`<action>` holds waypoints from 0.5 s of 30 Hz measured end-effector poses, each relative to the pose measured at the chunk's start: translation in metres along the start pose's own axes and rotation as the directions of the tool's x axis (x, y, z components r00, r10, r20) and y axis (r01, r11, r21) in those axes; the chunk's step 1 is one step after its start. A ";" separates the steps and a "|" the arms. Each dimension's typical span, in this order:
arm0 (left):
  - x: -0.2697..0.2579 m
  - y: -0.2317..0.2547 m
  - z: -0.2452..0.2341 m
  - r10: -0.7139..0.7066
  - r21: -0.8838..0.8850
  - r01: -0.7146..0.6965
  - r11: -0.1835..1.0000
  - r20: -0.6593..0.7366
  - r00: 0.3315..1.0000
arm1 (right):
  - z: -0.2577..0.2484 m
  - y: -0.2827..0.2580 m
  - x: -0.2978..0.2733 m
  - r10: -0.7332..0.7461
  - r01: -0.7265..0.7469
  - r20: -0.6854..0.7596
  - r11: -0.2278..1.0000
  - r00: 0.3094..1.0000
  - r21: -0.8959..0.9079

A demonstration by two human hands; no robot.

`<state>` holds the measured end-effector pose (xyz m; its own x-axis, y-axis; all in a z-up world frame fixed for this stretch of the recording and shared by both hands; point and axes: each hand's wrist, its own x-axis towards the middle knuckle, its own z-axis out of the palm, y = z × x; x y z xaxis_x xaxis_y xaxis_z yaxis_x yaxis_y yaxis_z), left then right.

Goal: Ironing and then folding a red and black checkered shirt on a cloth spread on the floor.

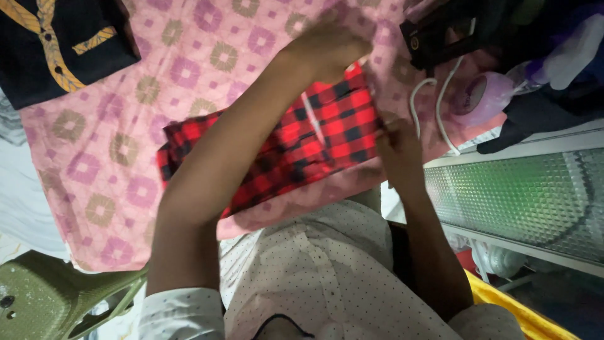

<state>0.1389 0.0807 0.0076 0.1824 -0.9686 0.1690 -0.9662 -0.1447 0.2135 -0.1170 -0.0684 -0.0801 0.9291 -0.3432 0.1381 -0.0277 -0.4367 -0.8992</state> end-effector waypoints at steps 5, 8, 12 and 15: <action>0.032 0.003 -0.001 0.138 0.087 -0.116 0.989 -0.313 0.940 | -0.032 -0.012 0.012 -0.138 0.120 -0.288 0.990 0.948 -0.079; 0.026 0.005 -0.009 0.087 0.015 -0.087 0.996 -0.340 0.936 | -0.033 -0.056 0.006 -0.210 0.149 -0.359 0.970 0.910 -0.192; -0.044 0.034 -0.079 0.066 -0.198 -0.135 0.971 -0.319 0.945 | -0.005 -0.087 -0.014 -0.284 0.196 -0.348 0.944 0.893 -0.267; -0.104 0.043 -0.099 0.021 -0.107 -0.056 0.993 -0.299 0.954 | 0.023 -0.115 -0.030 -0.363 0.276 -0.179 0.882 0.914 -0.382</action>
<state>0.0963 0.1951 0.0947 0.2079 -0.8666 0.4536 -0.9497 -0.0677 0.3059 -0.1335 0.0114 0.0099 0.7938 -0.3038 0.5269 0.0910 -0.7972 -0.5968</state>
